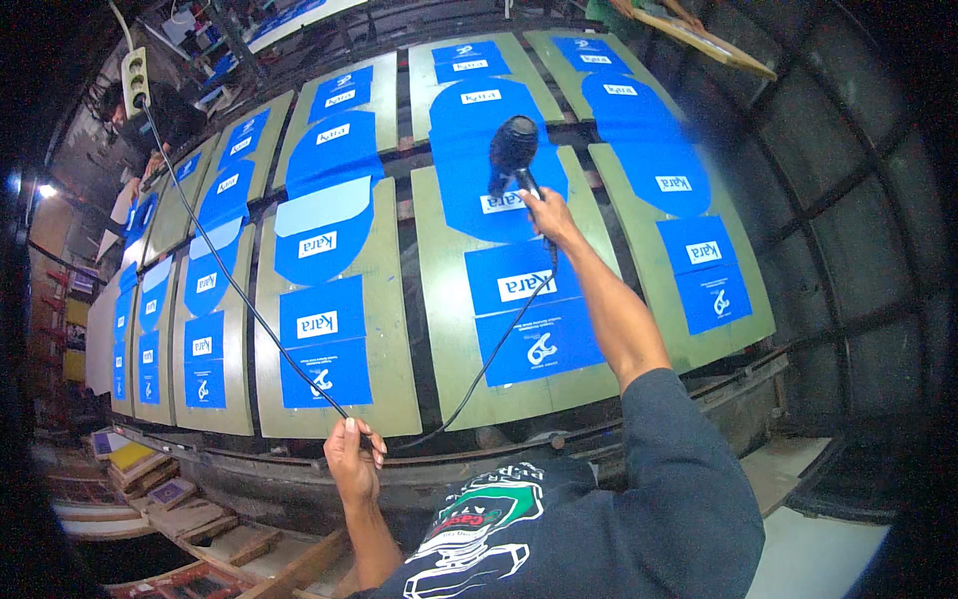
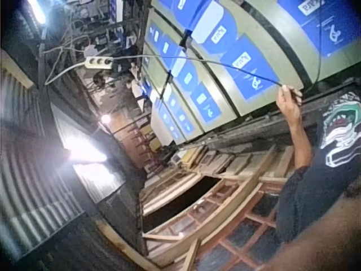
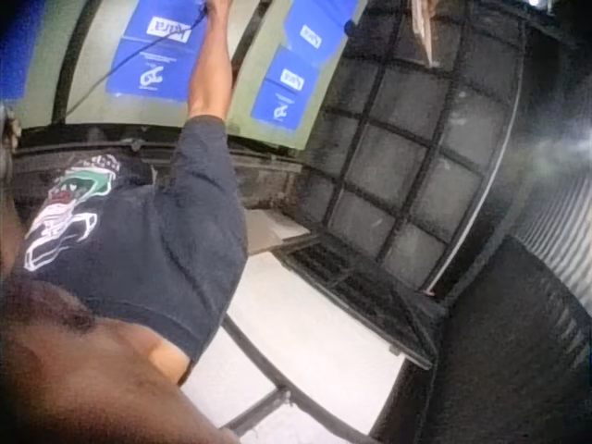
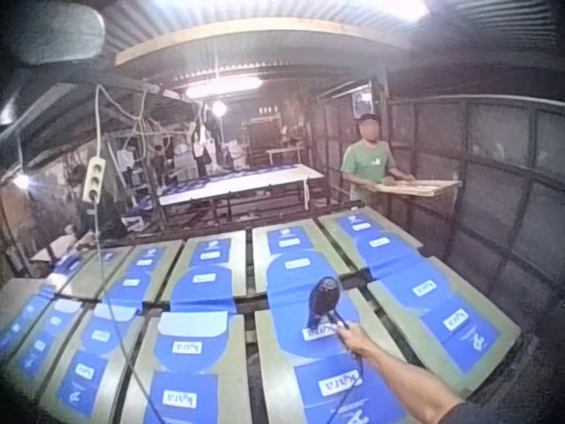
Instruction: The person uses a heat gun to warm blue vinyl sheets on a flat surface, then smooths and positions them by hand. Another person works nearby on a separate frame. The person repeatedly applies heat and adjusts the vinyl across multiple sections.
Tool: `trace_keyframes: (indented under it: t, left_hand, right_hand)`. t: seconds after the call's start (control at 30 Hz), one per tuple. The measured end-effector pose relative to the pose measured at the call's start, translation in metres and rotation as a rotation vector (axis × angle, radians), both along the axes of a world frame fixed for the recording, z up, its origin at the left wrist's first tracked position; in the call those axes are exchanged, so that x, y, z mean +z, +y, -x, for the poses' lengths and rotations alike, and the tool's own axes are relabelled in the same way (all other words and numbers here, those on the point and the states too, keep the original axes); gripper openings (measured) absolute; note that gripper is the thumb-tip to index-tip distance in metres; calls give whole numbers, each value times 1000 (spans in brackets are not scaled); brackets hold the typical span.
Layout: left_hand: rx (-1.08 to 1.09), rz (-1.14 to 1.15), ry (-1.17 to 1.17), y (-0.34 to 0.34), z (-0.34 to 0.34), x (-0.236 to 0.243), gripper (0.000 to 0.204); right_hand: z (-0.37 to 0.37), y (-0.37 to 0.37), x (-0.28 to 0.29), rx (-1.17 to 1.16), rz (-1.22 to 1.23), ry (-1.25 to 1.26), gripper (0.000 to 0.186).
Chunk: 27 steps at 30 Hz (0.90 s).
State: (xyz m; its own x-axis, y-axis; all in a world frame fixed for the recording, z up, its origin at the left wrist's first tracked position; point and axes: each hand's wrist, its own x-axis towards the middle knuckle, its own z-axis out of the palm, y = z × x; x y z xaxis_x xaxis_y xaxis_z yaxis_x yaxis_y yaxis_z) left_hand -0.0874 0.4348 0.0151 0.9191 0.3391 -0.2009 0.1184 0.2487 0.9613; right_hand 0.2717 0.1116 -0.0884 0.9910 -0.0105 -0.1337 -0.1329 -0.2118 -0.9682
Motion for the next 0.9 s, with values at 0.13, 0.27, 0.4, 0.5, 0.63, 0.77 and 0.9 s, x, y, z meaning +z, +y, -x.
trace_keyframes:
  t: [0.13,0.27,0.4,0.5,0.63,0.77,0.9]
  left_hand:
    - [3,-7,4,0,2,3,30]
    - [9,-10,0,-2,4,2,30]
    - [-2,18,22,-4,3,-1,30]
    - [-35,10,31,-4,3,-8,30]
    - [-28,20,34,-9,-2,-4,30]
    - [10,9,42,-8,-5,-1,30]
    - [18,-2,40,-6,-5,0,30]
  right_hand:
    - [1,30,4,53,-4,-17,29]
    - [9,39,6,24,71,-31,32]
    - [29,30,20,68,95,24,34]
    - [36,23,17,55,51,42,34]
    - [20,22,5,16,86,-23,36]
    - [4,29,2,-20,104,-68,38]
    - [7,28,10,-19,71,-20,38]
